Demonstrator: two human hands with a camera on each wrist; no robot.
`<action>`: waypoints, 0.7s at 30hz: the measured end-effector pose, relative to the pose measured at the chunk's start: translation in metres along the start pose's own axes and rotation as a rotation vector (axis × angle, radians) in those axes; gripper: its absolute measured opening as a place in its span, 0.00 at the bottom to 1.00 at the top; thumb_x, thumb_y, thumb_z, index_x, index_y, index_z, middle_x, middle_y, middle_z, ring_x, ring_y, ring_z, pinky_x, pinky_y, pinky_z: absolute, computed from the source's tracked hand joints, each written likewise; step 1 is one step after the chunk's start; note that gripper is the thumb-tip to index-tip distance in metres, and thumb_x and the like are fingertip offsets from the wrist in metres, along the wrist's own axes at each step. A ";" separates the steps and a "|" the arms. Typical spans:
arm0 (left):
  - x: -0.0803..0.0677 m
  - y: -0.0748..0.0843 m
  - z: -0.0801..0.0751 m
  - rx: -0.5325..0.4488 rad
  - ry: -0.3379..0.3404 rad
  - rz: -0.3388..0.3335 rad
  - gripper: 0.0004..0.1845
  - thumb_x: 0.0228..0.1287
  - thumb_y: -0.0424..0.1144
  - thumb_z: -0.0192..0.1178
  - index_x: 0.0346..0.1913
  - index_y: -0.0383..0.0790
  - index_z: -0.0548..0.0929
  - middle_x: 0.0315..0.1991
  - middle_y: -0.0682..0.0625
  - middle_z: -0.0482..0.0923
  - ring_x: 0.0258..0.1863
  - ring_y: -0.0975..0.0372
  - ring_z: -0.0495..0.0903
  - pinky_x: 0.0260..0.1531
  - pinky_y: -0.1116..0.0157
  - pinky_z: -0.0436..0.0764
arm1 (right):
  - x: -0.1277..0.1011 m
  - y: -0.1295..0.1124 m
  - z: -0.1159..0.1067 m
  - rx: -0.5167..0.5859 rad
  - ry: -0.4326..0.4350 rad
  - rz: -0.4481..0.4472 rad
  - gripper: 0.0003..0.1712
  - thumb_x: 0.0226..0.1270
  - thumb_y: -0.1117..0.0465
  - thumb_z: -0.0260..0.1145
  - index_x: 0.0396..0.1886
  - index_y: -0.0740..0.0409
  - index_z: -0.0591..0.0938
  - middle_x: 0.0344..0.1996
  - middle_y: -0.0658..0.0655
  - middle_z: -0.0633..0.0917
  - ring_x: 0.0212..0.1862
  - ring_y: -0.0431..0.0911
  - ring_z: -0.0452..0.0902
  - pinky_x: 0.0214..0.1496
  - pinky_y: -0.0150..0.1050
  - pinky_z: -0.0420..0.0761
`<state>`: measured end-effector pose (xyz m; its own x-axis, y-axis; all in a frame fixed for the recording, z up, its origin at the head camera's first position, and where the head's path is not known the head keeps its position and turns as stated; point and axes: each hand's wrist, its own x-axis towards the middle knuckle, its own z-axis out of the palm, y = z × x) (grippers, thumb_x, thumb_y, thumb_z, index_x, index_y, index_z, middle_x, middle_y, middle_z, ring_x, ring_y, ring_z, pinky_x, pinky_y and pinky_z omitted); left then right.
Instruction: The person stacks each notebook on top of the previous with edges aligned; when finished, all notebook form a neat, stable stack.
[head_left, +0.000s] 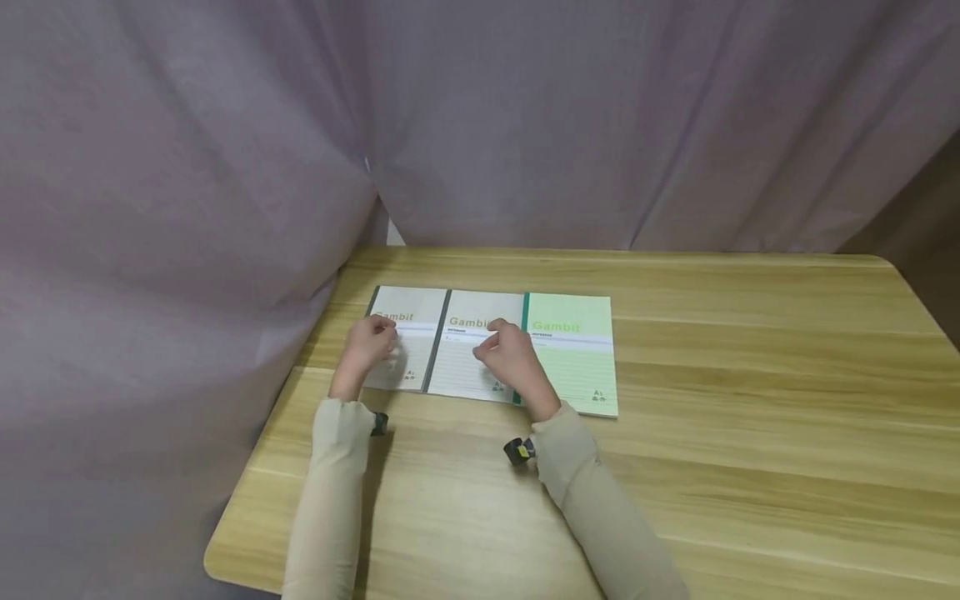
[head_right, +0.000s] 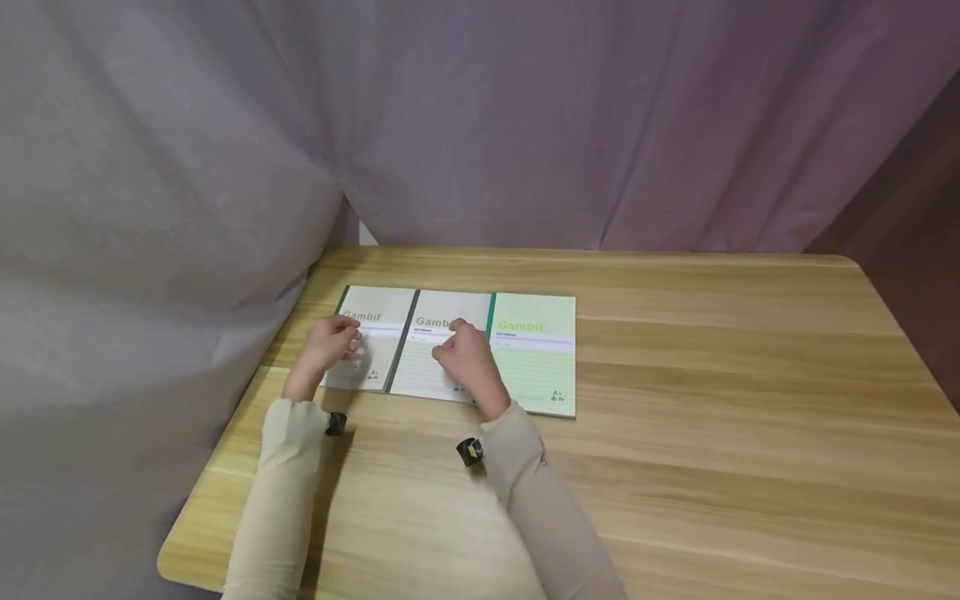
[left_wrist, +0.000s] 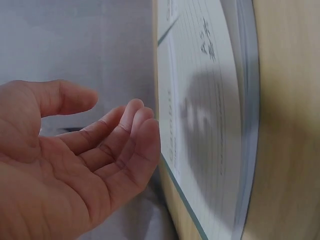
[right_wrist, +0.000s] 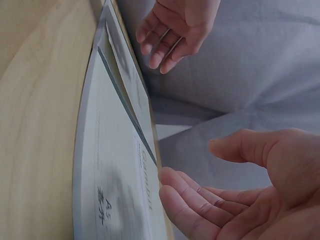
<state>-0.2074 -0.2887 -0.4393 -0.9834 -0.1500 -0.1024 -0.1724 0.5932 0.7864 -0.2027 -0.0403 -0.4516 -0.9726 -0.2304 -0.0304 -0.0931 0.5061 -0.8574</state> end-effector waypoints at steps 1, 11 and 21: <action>0.000 -0.001 -0.001 0.012 0.005 -0.002 0.20 0.70 0.32 0.51 0.58 0.21 0.78 0.47 0.30 0.81 0.38 0.48 0.83 0.32 0.68 0.84 | 0.000 -0.001 0.001 -0.003 -0.001 0.003 0.30 0.65 0.64 0.67 0.65 0.74 0.73 0.41 0.64 0.88 0.40 0.53 0.84 0.44 0.45 0.84; -0.008 -0.019 -0.026 0.071 0.027 -0.034 0.21 0.71 0.33 0.50 0.59 0.20 0.77 0.53 0.29 0.79 0.45 0.45 0.81 0.43 0.60 0.81 | -0.002 -0.024 0.033 -0.017 -0.047 -0.039 0.29 0.63 0.64 0.68 0.60 0.76 0.76 0.54 0.67 0.84 0.50 0.57 0.81 0.51 0.48 0.81; -0.015 -0.036 -0.040 0.099 0.054 -0.064 0.22 0.70 0.32 0.50 0.60 0.18 0.74 0.56 0.25 0.76 0.55 0.40 0.76 0.57 0.49 0.76 | 0.002 -0.027 0.065 -0.017 -0.119 -0.041 0.37 0.62 0.64 0.68 0.68 0.75 0.69 0.46 0.67 0.86 0.48 0.57 0.83 0.52 0.48 0.82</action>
<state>-0.1846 -0.3393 -0.4418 -0.9661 -0.2309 -0.1157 -0.2424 0.6560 0.7148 -0.1881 -0.1088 -0.4621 -0.9358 -0.3480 -0.0573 -0.1367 0.5076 -0.8507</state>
